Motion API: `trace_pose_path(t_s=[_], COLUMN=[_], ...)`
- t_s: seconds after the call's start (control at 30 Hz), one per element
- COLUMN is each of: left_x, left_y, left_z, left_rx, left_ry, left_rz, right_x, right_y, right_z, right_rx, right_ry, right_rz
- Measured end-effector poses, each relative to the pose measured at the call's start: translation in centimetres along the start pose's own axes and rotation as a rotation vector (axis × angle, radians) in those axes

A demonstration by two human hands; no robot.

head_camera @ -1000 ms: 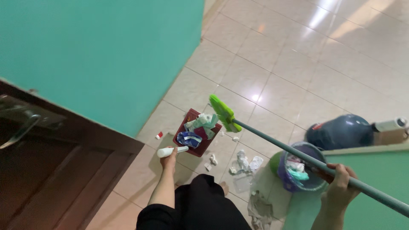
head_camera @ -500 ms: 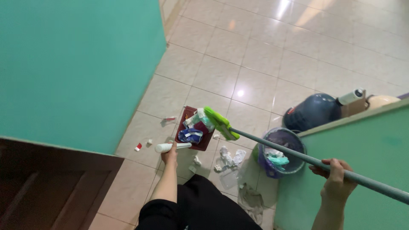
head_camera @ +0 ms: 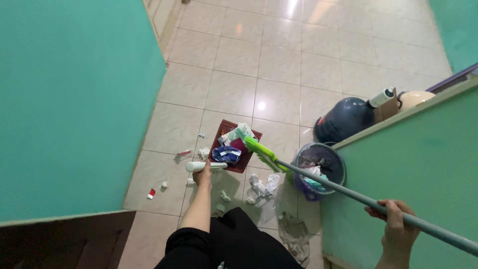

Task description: The person sweeps trash into a dustpan using a broom and then empties the dustpan into a trash bin.

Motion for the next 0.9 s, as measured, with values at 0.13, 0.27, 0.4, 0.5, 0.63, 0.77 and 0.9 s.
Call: trace_pose_path(t_s=[0.13,0.27,0.4,0.5,0.63,0.77,0.9], left_x=[0.0,-0.4,-0.4,-0.6,-0.3,0.4,0.6], left_y=[1.2,1.7,1.9,1.9,2.4,2.9,3.3], left_z=[1.9,3.7,4.9,5.4,5.9,6.6,6.8], left_rx=[-0.047,-0.07,-0.091,-0.092,-0.15,-0.227,-0.268], left_ry=[0.01,0.004,0.019,0.011,0.017,0.075,0.081], left_rz=[0.043,0.075,-0.004,0.055,0.043,0.06,0.083], right_x=[1.1,0.6,0.4,0.1,-0.6,-2.2,-2.6], right_y=[-0.7,-0.7,-0.7,0.3,0.9,0.7,-0.8], right_z=[-1.2,-3.2,-4.5,-5.3,-6.7,-8.1,-10.1], right_rx=[0.024,0.028,0.1,0.054,0.124,0.282,0.45], right_ry=[0.105,0.145,0.226,0.224,0.286,0.307,0.314], right_rz=[0.039,0.001,-0.153,-0.105,-0.097,-0.101,-0.094])
Point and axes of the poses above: each hand's wrist, its own z-axis towards the middle knuckle, its own y-axis out of the palm, x = y × z, the point moved 9 cm from there along z, towards the middle knuckle, and after that the axes turned 14 degrees about y, right-handed, at the moved point
